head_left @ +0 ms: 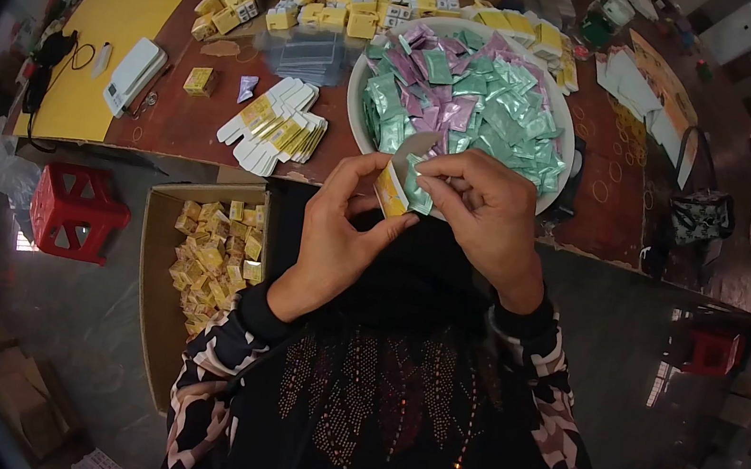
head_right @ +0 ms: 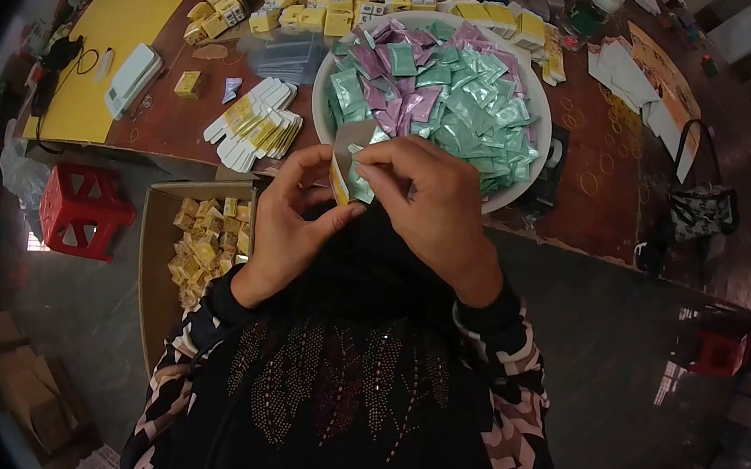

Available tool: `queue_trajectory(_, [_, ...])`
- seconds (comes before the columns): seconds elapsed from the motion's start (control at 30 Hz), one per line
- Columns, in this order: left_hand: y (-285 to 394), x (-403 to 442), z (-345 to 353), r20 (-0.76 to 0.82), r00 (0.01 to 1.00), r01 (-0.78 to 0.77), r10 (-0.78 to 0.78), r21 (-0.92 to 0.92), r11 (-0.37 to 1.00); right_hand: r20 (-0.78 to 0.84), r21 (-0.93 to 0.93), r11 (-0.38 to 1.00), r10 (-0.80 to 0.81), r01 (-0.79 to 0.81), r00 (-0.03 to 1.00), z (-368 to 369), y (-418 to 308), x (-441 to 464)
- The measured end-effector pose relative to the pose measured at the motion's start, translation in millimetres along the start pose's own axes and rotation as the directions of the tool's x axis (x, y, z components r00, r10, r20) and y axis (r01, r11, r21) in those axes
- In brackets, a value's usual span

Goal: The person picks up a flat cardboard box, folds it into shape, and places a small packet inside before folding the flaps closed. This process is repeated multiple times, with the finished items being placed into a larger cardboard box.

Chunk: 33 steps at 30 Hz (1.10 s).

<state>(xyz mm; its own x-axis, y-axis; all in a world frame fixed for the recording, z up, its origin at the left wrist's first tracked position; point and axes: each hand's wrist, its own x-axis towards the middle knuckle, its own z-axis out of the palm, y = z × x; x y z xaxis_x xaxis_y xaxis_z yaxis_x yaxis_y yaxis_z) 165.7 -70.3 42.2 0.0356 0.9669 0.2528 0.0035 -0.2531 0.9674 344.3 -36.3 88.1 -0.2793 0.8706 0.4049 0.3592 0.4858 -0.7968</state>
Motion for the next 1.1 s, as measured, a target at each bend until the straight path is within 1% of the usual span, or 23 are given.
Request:
queue_trajectory(0.03, [1.2,-0.9,0.2,0.014,1.000,0.008,-0.008,0.006,1.000,0.036,-0.085,0.996,-0.027,0.030,0.999,-2.6,-3.4,2.3])
queue_trajectory(0.07, [2.8,-1.8,0.4,0.028,0.999,0.017,-0.017,0.012,1.000,0.036,-0.088,0.996,-0.024,0.027,0.999,-4.0,-9.2,3.8])
queue_trajectory(0.13, [9.3,-2.9,-0.3,0.074,0.996,0.039,-0.041,0.030,0.999,0.039,-0.034,0.977,0.211,-0.210,0.977,-4.3,-18.8,7.4])
queue_trajectory(0.17, [11.0,-3.5,-0.8,0.120,0.991,0.061,-0.067,0.052,0.997,0.041,-0.034,0.977,0.213,-0.211,0.976,-3.9,-16.3,6.8])
queue_trajectory(0.23, [10.3,-4.1,-1.1,0.111,0.991,0.069,-0.071,0.021,0.997,0.066,-0.127,0.990,-0.053,0.061,0.996,-4.0,-6.9,5.8])
queue_trajectory(0.27, [9.8,-4.6,-1.2,0.105,0.992,0.077,-0.075,-0.010,0.997,0.066,-0.125,0.990,-0.052,0.060,0.996,-4.8,-4.4,6.4])
queue_trajectory(0.33, [6.7,-4.8,0.3,0.077,0.996,0.034,-0.034,-0.002,0.999,0.120,-0.163,0.965,-0.186,0.204,0.975,-7.5,-0.3,7.5])
queue_trajectory(0.4, [6.3,-5.0,0.7,0.051,0.999,-0.010,0.010,0.006,1.000,0.189,-0.210,0.959,-0.151,0.190,0.970,-15.9,-5.4,9.5])
queue_trajectory(0.47, [7.8,-6.5,0.8,0.073,0.993,-0.108,0.098,0.148,0.983,0.255,-0.258,0.950,-0.110,0.177,0.961,-23.0,-8.4,10.9])
queue_trajectory(0.5, [8.2,-6.8,0.7,0.074,0.993,-0.107,0.097,0.148,0.983,0.328,-0.350,0.911,-0.096,0.216,0.940,-25.6,-8.5,11.6])
queue_trajectory(0.53, [8.5,-6.9,0.3,0.094,0.983,-0.176,0.160,0.199,0.964,0.398,-0.435,0.862,-0.074,0.260,0.914,-27.0,-8.2,12.2])
queue_trajectory(0.57, [8.5,-6.9,-0.3,0.118,0.968,-0.244,0.220,0.248,0.938,0.397,-0.436,0.862,-0.073,0.258,0.915,-22.6,-5.8,12.1])
queue_trajectory(0.63, [7.2,-4.0,-2.3,0.107,0.964,-0.264,0.245,0.232,0.936,0.191,-0.346,0.920,-0.123,0.184,0.974,-8.1,-0.5,12.3])
queue_trajectory(0.77, [14.4,-3.4,-7.8,0.141,0.950,-0.306,0.277,0.266,0.914,0.122,-0.342,0.939,0.000,0.042,0.993,-10.9,-10.1,11.2])
queue_trajectory(0.8, [16.6,-4.2,-8.2,0.143,0.950,-0.305,0.276,0.266,0.914,0.146,-0.149,0.989,0.020,0.002,0.989,-18.3,-1.5,7.6])
queue_trajectory(0.83, [18.6,-5.6,-8.0,0.122,0.973,-0.213,0.198,0.128,0.969,0.173,0.046,0.998,0.035,-0.044,0.984,-23.5,6.7,4.7])
queue_trajectory(0.87, [19.5,-6.2,-7.6,0.110,0.987,-0.115,0.116,-0.017,0.993,0.173,0.044,0.998,0.036,-0.044,0.984,-24.7,14.6,3.6])
queue_trajectory(0.9, [19.5,-6.1,-7.9,0.107,0.987,-0.116,0.117,-0.018,0.993,0.082,0.169,0.982,-0.105,0.090,0.991,-24.6,22.2,3.6])
queue_trajectory(0.93, [19.3,-5.7,-9.4,0.139,0.989,-0.034,0.055,-0.151,0.988,-0.025,0.279,0.932,-0.233,0.230,0.972,-23.4,27.2,3.4])
queue_trajectory(0.97, [19.1,-5.3,-11.0,0.179,0.984,0.052,-0.002,-0.277,0.959,-0.023,0.280,0.932,-0.234,0.231,0.972,-20.3,29.7,0.9])
queue_trajectory(1.03, [18.1,-4.5,-12.6,0.214,0.977,0.049,0.015,-0.291,0.955,0.089,0.242,0.935,-0.288,0.260,0.953,-10.8,27.4,-7.1])
queue_trajectory(1.07, [17.5,-5.1,-12.4,0.250,0.968,0.049,0.030,-0.306,0.951,0.089,0.241,0.936,-0.284,0.256,0.955,-5.7,25.5,-13.0])
queue_trajectory(1.1, [17.8,-5.8,-12.1,0.253,0.967,0.053,0.027,-0.306,0.951,0.135,0.313,0.941,-0.180,0.131,0.974,-0.2,23.1,-19.1])
